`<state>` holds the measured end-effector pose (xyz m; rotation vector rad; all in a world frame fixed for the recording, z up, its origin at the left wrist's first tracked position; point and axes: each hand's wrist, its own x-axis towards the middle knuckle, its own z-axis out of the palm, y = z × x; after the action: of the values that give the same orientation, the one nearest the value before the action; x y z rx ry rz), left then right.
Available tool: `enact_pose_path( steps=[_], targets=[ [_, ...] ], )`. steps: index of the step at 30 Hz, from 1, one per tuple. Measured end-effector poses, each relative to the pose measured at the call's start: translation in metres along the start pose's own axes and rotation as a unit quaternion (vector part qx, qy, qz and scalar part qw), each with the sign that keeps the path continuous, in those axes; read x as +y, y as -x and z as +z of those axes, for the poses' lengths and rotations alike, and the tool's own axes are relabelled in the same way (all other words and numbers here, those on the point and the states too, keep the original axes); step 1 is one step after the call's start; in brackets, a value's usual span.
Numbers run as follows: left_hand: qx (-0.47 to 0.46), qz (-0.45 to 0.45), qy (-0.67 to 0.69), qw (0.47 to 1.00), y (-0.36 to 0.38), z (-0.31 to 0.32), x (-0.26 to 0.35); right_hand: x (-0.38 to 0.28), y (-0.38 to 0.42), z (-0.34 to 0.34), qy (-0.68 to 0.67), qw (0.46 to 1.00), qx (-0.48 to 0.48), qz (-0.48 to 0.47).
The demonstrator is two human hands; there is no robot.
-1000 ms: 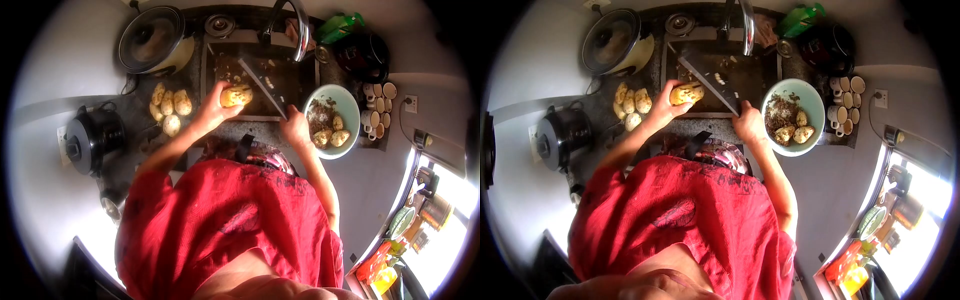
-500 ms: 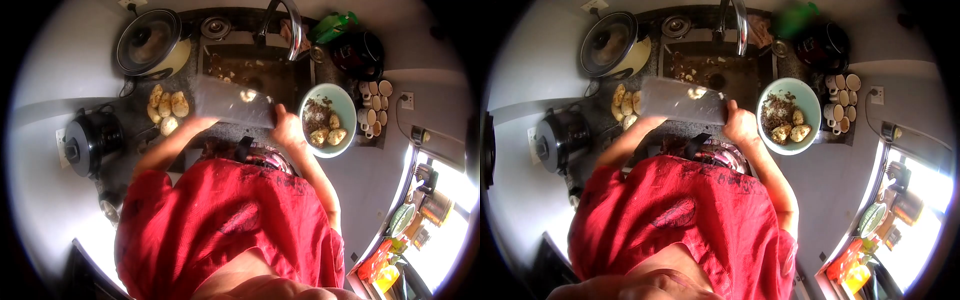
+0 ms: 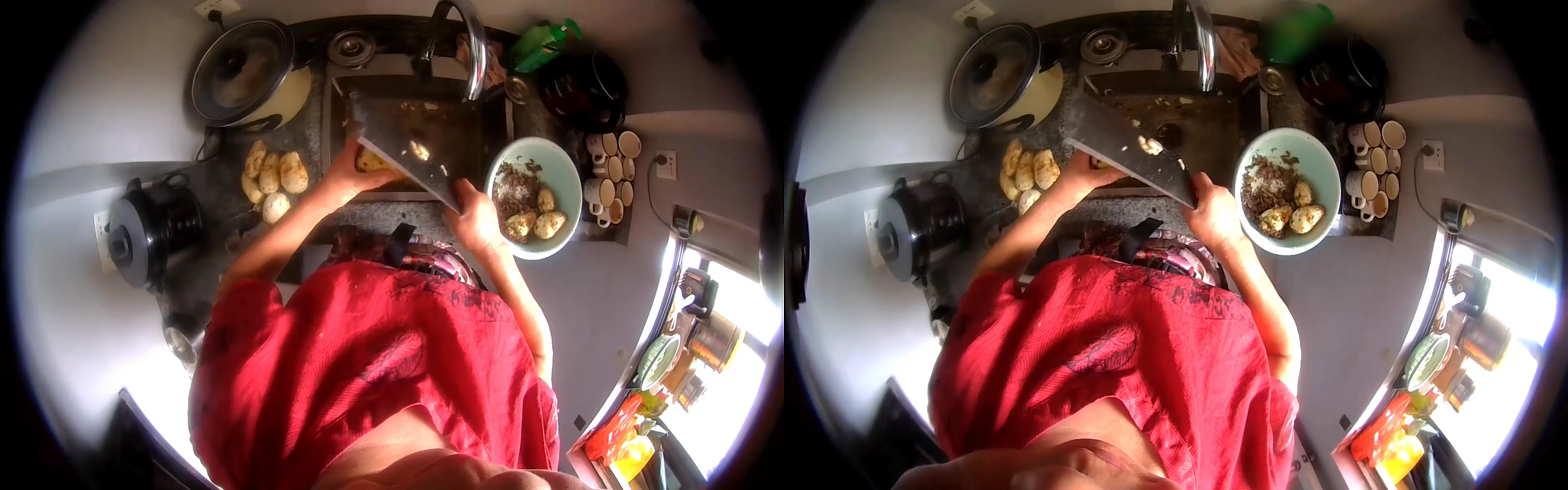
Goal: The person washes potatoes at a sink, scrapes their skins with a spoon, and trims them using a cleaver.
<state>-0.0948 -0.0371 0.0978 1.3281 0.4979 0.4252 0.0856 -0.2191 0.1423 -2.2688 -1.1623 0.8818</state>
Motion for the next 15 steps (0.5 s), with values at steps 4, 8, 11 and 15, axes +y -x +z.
enact_pose_path(
  steps=[4, 8, 11, 15],
  targets=[
    [0.013, -0.011, 0.239, 0.971, -0.009, -0.012, -0.04, -0.01, 0.006, 0.003, 0.067, 0.996, 0.016, -0.064],
    [-0.035, -0.133, 0.43, 0.893, -0.018, -0.017, -0.063, -0.01, 0.008, 0.007, 0.13, 0.984, 0.022, -0.123],
    [-0.102, -0.18, 0.474, 0.856, -0.026, -0.014, -0.057, -0.02, 0.01, 0.001, 0.156, 0.977, 0.014, -0.141],
    [-0.159, -0.207, 0.515, 0.816, -0.033, -0.009, -0.055, -0.023, 0.008, 0.004, 0.186, 0.974, -0.007, -0.13]
  ],
)
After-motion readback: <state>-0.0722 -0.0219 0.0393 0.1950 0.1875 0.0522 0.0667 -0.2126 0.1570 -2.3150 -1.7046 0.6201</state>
